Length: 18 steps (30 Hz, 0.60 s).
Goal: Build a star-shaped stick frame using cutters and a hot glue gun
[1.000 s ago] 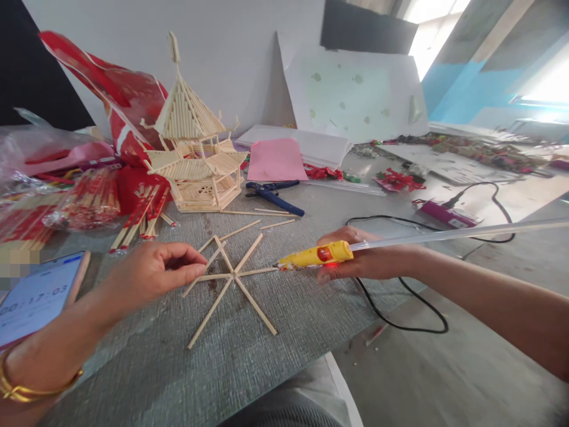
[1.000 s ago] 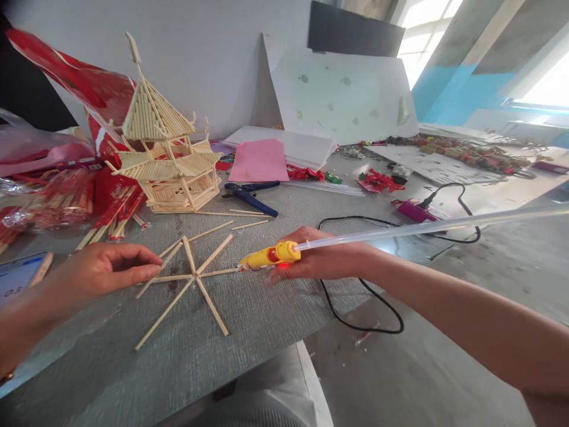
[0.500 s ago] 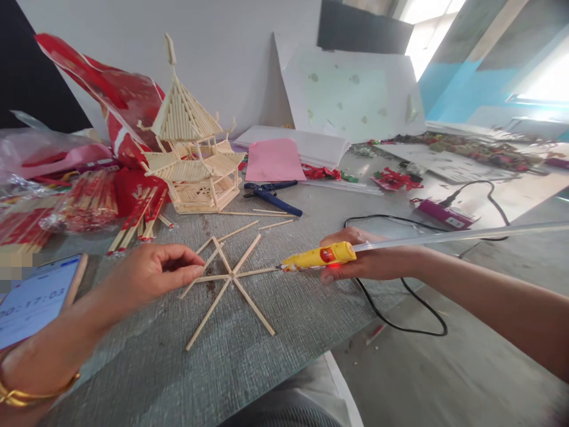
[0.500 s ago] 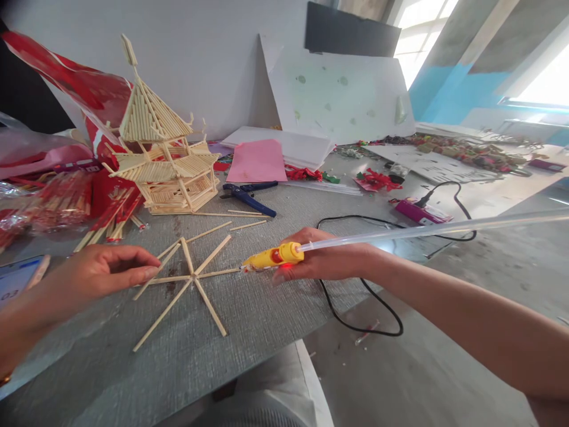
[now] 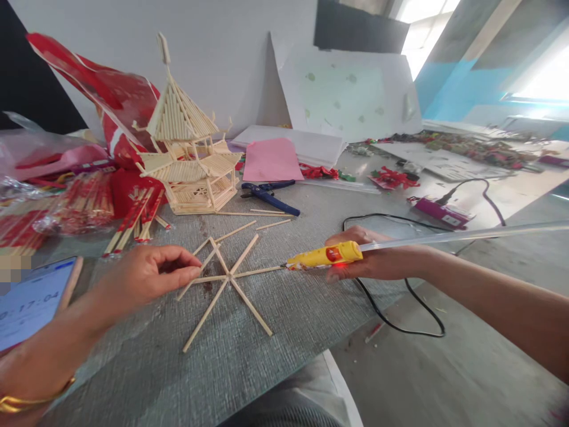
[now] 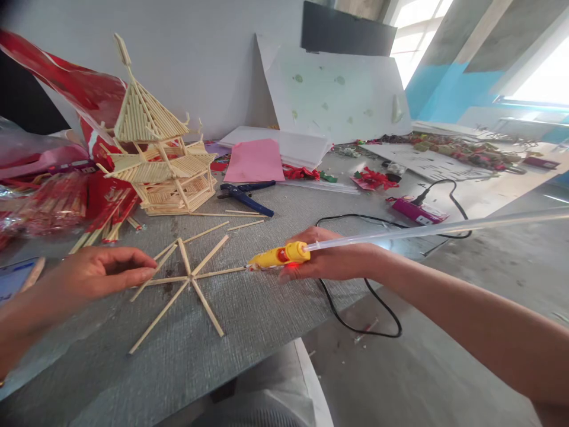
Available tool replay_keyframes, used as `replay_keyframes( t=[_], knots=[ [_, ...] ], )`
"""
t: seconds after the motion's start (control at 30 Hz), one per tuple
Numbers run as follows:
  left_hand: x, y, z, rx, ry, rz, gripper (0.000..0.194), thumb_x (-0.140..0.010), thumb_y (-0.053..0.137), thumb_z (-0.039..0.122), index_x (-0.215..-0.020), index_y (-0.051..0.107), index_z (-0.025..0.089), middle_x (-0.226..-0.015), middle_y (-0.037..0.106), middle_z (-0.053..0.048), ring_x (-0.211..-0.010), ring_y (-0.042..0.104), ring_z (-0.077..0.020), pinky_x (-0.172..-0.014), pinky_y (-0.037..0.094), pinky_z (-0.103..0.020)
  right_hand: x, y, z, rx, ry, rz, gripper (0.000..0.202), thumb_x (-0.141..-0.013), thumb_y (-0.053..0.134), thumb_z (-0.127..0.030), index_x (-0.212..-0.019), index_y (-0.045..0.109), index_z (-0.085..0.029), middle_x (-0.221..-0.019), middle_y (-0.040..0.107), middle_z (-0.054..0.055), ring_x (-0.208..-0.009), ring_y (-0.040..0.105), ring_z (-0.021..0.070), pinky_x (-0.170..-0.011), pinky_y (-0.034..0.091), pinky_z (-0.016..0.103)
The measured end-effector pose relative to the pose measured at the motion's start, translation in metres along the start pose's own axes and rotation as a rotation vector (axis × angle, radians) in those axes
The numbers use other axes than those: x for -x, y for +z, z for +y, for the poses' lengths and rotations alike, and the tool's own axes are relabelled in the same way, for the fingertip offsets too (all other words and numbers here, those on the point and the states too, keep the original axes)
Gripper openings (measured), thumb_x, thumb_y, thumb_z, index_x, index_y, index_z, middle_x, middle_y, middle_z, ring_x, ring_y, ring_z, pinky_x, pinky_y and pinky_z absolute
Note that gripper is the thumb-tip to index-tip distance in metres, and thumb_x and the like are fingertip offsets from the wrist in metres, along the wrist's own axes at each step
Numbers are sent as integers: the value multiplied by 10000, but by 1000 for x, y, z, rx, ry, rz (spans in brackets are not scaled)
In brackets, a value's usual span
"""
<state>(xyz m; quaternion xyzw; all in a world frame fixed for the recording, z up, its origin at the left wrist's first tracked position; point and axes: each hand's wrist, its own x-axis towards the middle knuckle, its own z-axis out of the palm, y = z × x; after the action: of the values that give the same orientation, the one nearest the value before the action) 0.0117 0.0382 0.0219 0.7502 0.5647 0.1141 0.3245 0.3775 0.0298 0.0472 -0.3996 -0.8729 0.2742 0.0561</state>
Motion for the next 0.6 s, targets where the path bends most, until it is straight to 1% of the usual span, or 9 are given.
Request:
replay_keyframes(
  t=[0.1, 0.23, 0.33, 0.43, 0.6],
  knots=[
    [-1, 0, -1, 20, -7, -8, 394, -714, 499, 512, -867, 654, 184, -770, 640, -18, -709, 561, -176, -638, 407, -279, 1, 0, 1, 27, 2, 4, 332, -799, 582, -474, -767, 578, -143, -649, 491, -30, -560, 392, 70, -516, 311, 193],
    [-1, 0, -3, 12, 0, -14, 381, -728, 496, 502, -876, 648, 185, -785, 640, -19, -723, 557, -177, -655, 397, -283, 1, 0, -2, -9, -23, 6, 312, -809, 576, -461, -811, 597, -149, -681, 531, -22, -576, 400, 75, -531, 322, 196],
    [-1, 0, -3, -2, -1, -15, 374, -733, 491, 498, -868, 645, 185, -778, 636, -14, -725, 551, -174, -662, 391, -280, 1, 1, -4, 19, -36, 11, 315, -825, 556, -458, -813, 597, -146, -687, 546, -17, -581, 416, 76, -551, 332, 200],
    [-1, 0, -2, -3, 2, -11, 370, -732, 489, 492, -861, 644, 182, -775, 636, -13, -720, 548, -171, -656, 388, -274, 1, 1, -4, 40, -33, 7, 322, -831, 547, -459, -782, 574, -142, -656, 519, -26, -560, 406, 69, -536, 324, 198],
    [-1, 1, -1, 9, 1, 0, 370, -731, 489, 486, -862, 643, 176, -754, 628, -10, -703, 543, -166, -641, 383, -266, 1, 0, -2, 61, 24, -4, 359, -826, 542, -486, -713, 511, -147, -616, 455, -39, -542, 384, 63, -512, 309, 195]
  ],
)
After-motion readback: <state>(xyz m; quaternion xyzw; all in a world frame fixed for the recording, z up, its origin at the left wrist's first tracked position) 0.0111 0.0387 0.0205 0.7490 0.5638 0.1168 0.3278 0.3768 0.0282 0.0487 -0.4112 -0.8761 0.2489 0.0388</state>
